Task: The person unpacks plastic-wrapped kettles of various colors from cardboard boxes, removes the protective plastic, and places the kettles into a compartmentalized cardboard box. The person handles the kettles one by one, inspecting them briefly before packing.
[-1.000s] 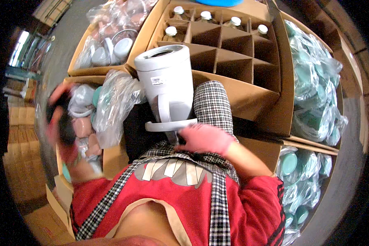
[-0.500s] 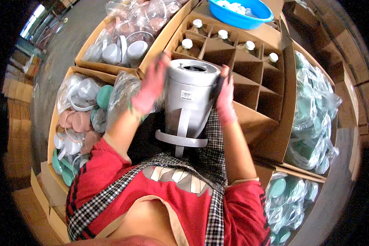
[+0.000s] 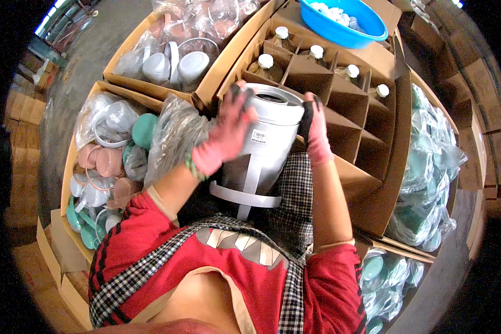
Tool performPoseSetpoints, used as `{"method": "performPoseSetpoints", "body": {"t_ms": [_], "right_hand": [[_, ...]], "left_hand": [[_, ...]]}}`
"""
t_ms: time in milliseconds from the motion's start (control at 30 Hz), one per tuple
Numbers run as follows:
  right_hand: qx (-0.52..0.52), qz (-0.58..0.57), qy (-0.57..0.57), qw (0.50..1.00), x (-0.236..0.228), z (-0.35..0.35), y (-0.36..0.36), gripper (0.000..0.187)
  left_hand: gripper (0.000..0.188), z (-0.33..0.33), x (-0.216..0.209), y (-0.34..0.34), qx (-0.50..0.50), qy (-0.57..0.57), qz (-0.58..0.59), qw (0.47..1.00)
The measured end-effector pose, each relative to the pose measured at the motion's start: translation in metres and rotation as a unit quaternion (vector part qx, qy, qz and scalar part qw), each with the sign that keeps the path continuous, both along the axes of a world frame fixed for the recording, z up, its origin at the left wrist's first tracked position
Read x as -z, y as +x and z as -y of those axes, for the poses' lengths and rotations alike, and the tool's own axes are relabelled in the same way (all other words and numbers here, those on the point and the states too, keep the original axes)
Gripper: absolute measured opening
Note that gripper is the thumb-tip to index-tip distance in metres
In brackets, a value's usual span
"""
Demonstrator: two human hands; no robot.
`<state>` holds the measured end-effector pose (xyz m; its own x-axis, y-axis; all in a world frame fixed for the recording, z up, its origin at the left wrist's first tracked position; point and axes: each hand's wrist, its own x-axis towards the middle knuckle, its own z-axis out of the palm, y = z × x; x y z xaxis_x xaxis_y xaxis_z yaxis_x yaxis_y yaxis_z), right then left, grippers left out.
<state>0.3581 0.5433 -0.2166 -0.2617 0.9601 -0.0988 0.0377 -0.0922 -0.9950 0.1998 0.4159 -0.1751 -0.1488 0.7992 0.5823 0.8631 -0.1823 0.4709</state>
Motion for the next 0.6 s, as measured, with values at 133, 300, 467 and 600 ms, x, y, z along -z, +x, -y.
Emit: {"method": "performPoseSetpoints", "body": {"t_ms": [133, 300, 467, 600], "right_hand": [[0.019, -0.064, 0.042, 0.997, -0.019, 0.034, -0.020, 0.055], [0.004, 0.067, 0.088, 0.994, 0.023, -0.012, -0.011, 0.044], [-0.001, -0.102, -0.013, 0.995, 0.034, -0.007, -0.022, 0.061], [-0.055, -0.338, -0.047, 0.938, -0.050, -0.005, -0.016, 0.061]], "left_hand": [[0.036, -0.017, 0.001, -0.046, -0.045, 0.008, 0.207, 0.977], [0.033, -0.003, -0.026, 0.006, 0.020, -0.041, 0.008, 0.999], [0.054, -0.026, -0.002, -0.039, -0.035, -0.068, 0.206, 0.976], [0.072, -0.001, -0.045, -0.011, 0.137, 0.042, 0.087, 0.986]]}}
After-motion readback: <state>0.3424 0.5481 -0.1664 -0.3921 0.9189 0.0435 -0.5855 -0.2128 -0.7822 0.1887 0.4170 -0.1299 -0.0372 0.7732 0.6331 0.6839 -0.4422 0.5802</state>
